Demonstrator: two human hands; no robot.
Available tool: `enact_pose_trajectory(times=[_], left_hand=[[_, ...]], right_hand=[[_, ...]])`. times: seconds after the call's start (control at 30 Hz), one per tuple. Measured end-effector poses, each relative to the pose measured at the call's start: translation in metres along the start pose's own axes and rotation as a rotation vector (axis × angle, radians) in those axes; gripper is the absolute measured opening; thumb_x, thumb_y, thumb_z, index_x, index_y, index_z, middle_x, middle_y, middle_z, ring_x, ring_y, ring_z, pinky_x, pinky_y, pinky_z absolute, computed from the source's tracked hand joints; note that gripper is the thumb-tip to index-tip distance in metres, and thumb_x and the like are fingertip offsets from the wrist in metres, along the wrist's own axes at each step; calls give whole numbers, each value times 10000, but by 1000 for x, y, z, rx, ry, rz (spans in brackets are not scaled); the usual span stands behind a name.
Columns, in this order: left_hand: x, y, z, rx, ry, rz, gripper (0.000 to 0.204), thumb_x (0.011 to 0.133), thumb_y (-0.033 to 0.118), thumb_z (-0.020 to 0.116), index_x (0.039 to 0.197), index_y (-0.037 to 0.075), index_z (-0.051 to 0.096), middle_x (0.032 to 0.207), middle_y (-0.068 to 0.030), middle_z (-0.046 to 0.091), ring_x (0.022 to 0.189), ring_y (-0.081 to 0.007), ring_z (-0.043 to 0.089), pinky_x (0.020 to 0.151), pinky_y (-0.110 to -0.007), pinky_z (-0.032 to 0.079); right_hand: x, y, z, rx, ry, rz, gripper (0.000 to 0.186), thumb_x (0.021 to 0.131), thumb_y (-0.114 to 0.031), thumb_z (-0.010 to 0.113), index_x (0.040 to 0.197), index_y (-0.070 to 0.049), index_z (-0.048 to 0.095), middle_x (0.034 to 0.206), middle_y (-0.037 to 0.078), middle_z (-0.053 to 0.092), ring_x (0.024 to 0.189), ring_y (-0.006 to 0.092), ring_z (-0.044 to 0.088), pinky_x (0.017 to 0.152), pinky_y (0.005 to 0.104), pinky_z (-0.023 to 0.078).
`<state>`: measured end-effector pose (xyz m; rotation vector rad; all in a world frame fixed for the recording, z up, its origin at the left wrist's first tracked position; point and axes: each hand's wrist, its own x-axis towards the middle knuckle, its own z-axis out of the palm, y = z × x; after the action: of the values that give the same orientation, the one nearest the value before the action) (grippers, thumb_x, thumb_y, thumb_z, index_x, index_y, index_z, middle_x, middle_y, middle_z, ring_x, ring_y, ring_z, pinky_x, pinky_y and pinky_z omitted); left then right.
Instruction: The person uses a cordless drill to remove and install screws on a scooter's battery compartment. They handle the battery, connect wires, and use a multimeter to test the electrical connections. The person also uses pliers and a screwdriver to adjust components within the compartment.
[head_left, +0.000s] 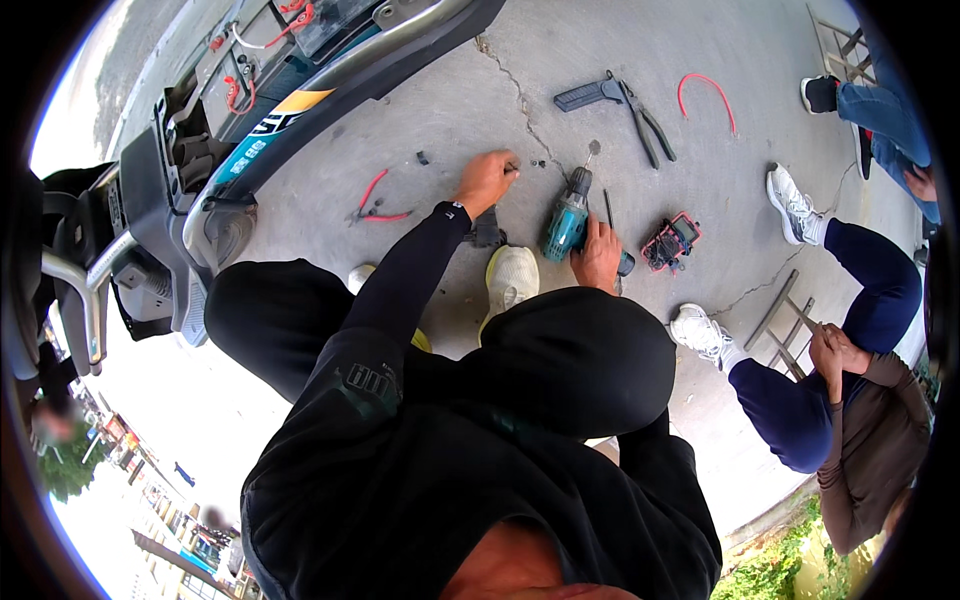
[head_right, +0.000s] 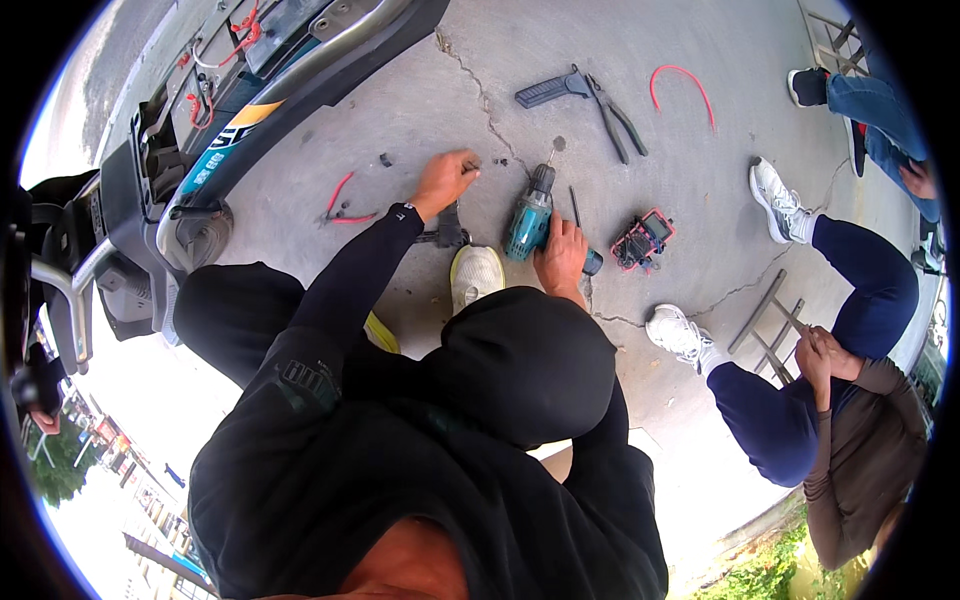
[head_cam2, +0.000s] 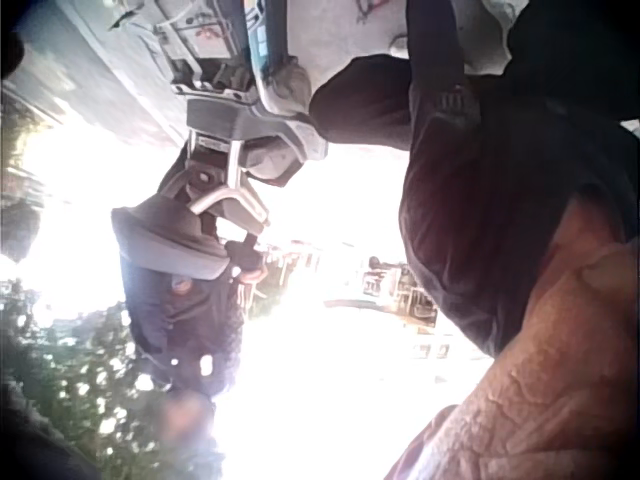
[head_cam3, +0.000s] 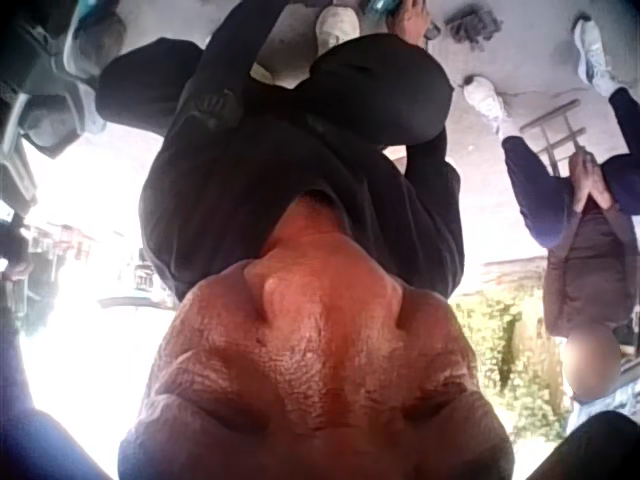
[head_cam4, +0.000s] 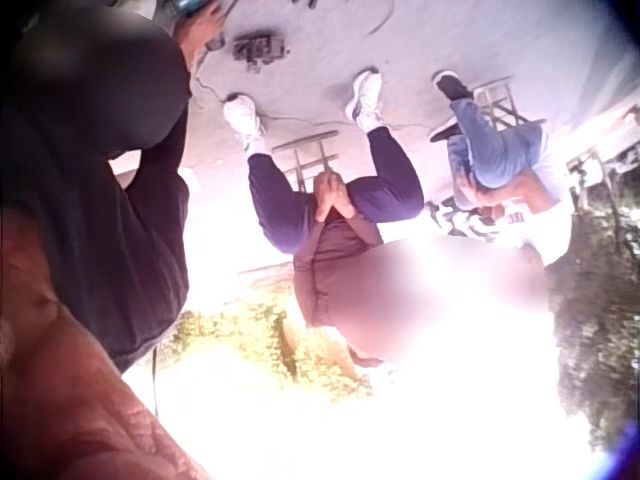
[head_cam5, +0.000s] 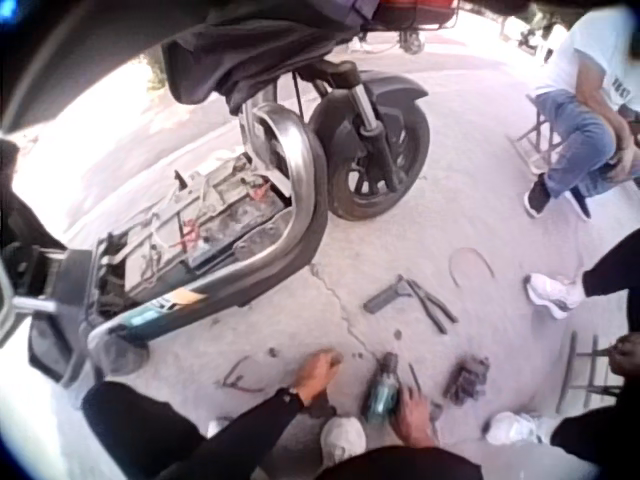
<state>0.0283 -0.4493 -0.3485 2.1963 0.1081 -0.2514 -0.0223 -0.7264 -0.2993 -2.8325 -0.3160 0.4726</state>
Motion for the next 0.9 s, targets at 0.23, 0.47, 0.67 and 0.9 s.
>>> enact_pose_trajectory(times=[0.23,0.47,0.67,0.9], left_hand=[[-6,0,-14,101,-57,-74,331,875,129,734,1188,52,660,1118,-192,711,1026,-374,688,859,-459,546],[-41,116,-183,623,-664,216,298,918,251,713,1126,45,657,1065,-142,687,1080,-356,657,899,-458,527],[-43,159,-329,468,379,299,187,897,206,736,1025,76,697,966,-77,678,920,-300,675,742,-418,529],[-10,102,-385,669,757,352,187,871,166,760,1036,87,722,985,-69,689,988,-302,656,817,-418,527]], right_hand=[[1,-1,-3,-4,-2,-29,874,643,-124,815,1456,-84,494,1102,122,612,1064,334,590,927,456,454],[5,19,-2,145,-45,69,844,628,-139,838,1411,-59,532,1153,200,674,1089,409,642,945,477,509],[19,6,-99,574,7,207,401,798,-201,801,1126,-1,685,925,157,737,863,288,716,779,374,540],[40,-148,-305,829,-111,-143,196,921,-66,716,1102,1,683,871,38,687,778,136,671,742,322,538]])
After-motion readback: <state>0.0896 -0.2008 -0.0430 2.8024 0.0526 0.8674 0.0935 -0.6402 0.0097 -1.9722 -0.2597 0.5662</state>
